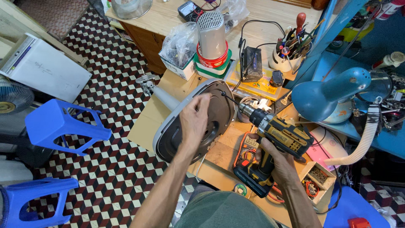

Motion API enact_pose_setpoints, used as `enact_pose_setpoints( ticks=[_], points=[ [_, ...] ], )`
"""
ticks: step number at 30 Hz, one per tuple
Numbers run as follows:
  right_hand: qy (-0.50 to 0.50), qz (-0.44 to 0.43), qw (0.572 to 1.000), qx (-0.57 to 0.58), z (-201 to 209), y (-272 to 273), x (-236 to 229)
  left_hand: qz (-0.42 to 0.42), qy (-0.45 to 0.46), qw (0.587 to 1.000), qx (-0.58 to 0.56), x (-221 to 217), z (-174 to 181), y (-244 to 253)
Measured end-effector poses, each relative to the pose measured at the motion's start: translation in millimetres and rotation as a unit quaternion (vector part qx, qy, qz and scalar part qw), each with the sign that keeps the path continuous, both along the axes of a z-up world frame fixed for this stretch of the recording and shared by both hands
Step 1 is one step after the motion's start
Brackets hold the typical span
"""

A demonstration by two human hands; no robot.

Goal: The person uses a cordless drill to fasten screws into the base of a standing fan. They repeatedly position screws, operate the drill, and reposition the fan base to secure multiple fasteners.

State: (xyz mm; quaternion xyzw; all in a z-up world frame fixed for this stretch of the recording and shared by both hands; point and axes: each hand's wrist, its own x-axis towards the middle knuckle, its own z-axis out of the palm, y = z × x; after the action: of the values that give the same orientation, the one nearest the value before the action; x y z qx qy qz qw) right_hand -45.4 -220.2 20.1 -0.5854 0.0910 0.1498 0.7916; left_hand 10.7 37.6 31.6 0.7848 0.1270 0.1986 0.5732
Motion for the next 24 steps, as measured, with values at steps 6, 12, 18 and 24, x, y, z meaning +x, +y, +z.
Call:
enact_pose_setpoints(
  ticks=[6, 12, 18, 24],
  points=[
    [-0.033, 0.073, 0.996, -0.037, -9.8, -20.5, -43.4, 0.005, 0.103, 0.797, -0.595, -60.7, -53.2, -38.6],
    [-0.061, 0.158, 0.98, -0.102, -13.7, 1.5, -79.4, 0.107, 0.121, 0.886, -0.434, -134.5, -31.4, -14.1],
    [0.012, 0.184, 0.979, -0.084, -8.0, 32.1, -100.3, 0.205, 0.11, 0.972, -0.04, -186.4, 6.0, 40.4],
    [-0.027, 0.225, 0.972, -0.064, -1.4, 43.5, -110.8, 0.061, 0.193, 0.976, 0.079, -156.5, 9.7, 96.5]
  ],
)
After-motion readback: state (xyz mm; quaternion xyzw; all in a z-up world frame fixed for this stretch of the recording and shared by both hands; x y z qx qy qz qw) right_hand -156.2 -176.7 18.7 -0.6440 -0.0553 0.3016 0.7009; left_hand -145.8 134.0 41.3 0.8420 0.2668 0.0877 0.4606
